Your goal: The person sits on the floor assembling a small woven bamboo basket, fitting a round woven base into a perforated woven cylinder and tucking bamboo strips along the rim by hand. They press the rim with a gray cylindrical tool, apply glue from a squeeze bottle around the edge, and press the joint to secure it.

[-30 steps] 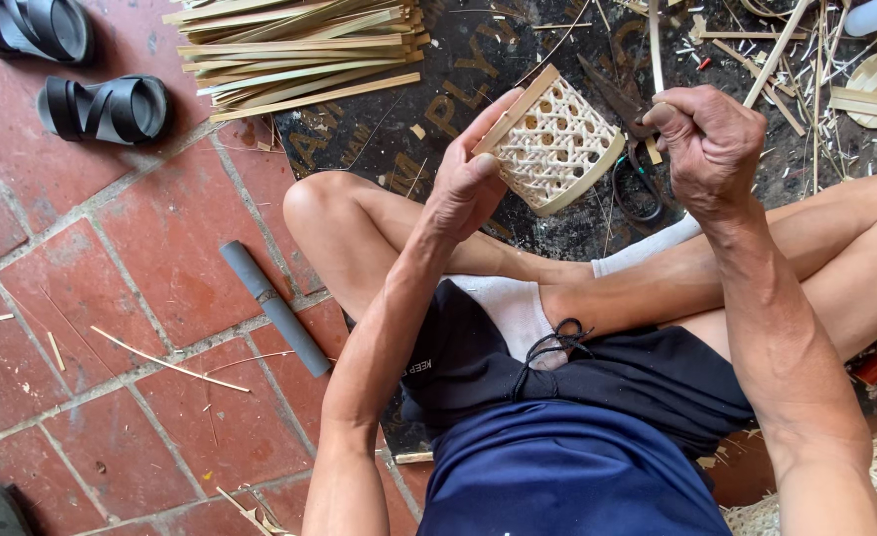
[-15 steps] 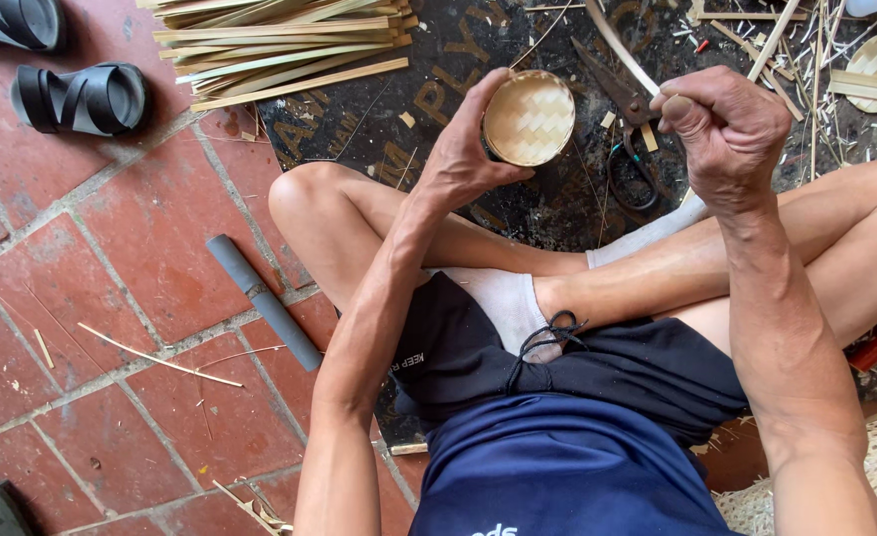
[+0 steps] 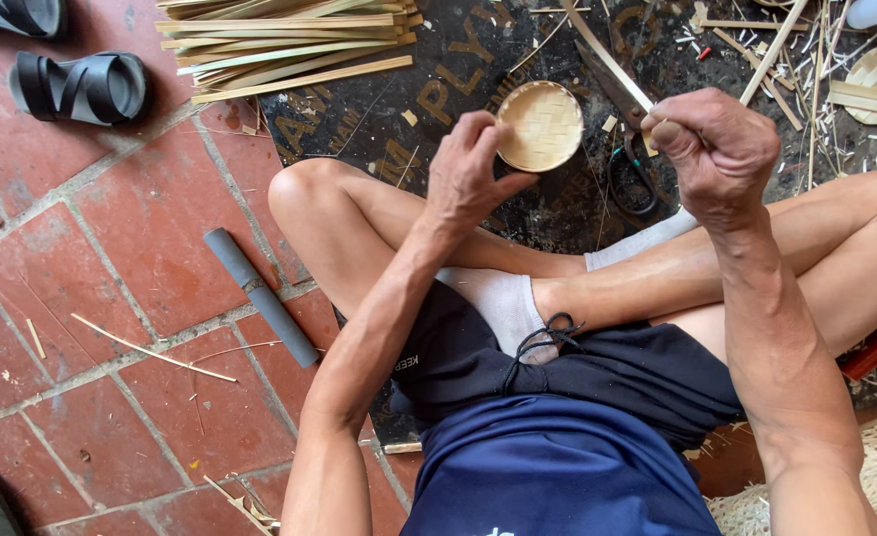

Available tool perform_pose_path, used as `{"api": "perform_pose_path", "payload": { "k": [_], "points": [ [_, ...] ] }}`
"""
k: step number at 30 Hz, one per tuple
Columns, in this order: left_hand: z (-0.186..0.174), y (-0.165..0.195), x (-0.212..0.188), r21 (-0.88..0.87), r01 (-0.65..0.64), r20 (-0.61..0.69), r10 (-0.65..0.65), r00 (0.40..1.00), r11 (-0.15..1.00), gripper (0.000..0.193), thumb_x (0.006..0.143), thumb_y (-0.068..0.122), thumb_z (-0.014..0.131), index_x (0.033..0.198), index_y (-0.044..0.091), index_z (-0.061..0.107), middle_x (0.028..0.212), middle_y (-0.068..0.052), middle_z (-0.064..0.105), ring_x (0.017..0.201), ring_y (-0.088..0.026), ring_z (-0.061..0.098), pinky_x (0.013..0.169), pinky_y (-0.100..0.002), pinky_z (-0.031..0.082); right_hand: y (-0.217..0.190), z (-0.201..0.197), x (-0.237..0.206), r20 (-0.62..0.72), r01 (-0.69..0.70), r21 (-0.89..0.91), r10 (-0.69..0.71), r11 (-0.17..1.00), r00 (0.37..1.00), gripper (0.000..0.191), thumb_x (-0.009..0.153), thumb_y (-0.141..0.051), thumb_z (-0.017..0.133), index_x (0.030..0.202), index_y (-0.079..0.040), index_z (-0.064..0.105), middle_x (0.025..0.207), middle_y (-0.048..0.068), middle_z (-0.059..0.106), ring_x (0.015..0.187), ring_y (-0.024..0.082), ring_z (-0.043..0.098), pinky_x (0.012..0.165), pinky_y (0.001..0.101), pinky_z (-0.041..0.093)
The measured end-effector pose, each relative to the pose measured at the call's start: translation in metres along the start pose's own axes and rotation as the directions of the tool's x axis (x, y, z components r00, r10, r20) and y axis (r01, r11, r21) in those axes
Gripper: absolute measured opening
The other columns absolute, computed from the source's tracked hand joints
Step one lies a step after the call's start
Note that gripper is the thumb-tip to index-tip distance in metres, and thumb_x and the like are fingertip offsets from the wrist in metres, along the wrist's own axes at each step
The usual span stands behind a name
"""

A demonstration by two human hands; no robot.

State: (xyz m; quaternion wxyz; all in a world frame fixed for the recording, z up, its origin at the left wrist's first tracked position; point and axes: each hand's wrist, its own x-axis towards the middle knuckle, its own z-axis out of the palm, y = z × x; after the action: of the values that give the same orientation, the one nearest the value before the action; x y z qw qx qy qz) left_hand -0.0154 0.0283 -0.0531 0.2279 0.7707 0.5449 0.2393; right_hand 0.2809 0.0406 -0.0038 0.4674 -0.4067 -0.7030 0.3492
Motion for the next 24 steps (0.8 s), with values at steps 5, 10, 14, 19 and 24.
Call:
{"api": "perform_pose_path", "payload": {
  "k": [5,10,14,19,24],
  "points": [
    [-0.007,0.007,-0.007,-0.176,-0.045,-0.162,0.016,0.987,0.983,0.066,0.083,0.029,0.092,0.136,0.009,0.058,0.134,-0.010,0.054,0.119,-0.025,0.062,0.098,-0.036,0.059,-0.024,-0.003,-0.005,0.136,0.035,0.013,-0.037,0.999,0.990,0.013,0.104,-0.009,0.076,0.113,0.001,0.072,0.101,0.015,0.072,0.085,0.018,0.070,0.072,0.0263,0.055],
    [-0.034,0.005,-0.013,-0.745,0.011,-0.113,-0.142,0.983,0.667,0.038,0.102,0.003,0.068,0.140,0.005,0.059,0.143,-0.012,0.060,0.108,-0.022,0.068,0.091,-0.030,0.060,-0.042,-0.017,-0.015,0.306,-0.017,0.158,-0.033,0.987,0.951,0.017,0.089,-0.003,0.079,0.104,-0.002,0.071,0.103,0.012,0.073,0.086,0.019,0.072,0.073,0.0268,0.058],
    [-0.051,0.023,-0.017,-0.519,-0.297,-0.186,0.233,0.954,0.801,0.025,0.099,0.002,0.074,0.123,0.006,0.068,0.128,-0.007,0.067,0.113,-0.027,0.071,0.099,-0.034,0.061,-0.045,-0.019,-0.005,0.362,0.039,0.068,-0.061,0.997,0.930,0.016,0.087,-0.001,0.079,0.101,-0.001,0.072,0.104,0.011,0.073,0.090,0.020,0.073,0.075,0.0292,0.059],
    [-0.057,0.034,-0.008,-0.207,-0.461,0.103,0.488,0.867,0.863,0.022,0.093,0.011,0.076,0.114,0.009,0.068,0.114,-0.004,0.065,0.098,-0.024,0.066,0.080,-0.035,0.057,-0.042,0.010,0.010,0.515,0.424,-0.280,-0.238,0.861,0.823,0.016,0.086,-0.011,0.078,0.097,-0.002,0.070,0.097,0.011,0.070,0.081,0.025,0.069,0.069,0.0355,0.058],
    [-0.052,0.024,0.003,-0.056,-0.546,0.153,0.548,0.822,0.836,0.022,0.092,0.011,0.072,0.112,0.006,0.065,0.107,-0.005,0.061,0.095,-0.023,0.061,0.079,-0.035,0.056,-0.030,0.042,0.008,0.550,0.504,-0.357,-0.259,0.786,0.794,0.016,0.086,-0.014,0.076,0.093,-0.003,0.065,0.095,0.009,0.068,0.075,0.023,0.066,0.065,0.0356,0.054]
  ]
}}
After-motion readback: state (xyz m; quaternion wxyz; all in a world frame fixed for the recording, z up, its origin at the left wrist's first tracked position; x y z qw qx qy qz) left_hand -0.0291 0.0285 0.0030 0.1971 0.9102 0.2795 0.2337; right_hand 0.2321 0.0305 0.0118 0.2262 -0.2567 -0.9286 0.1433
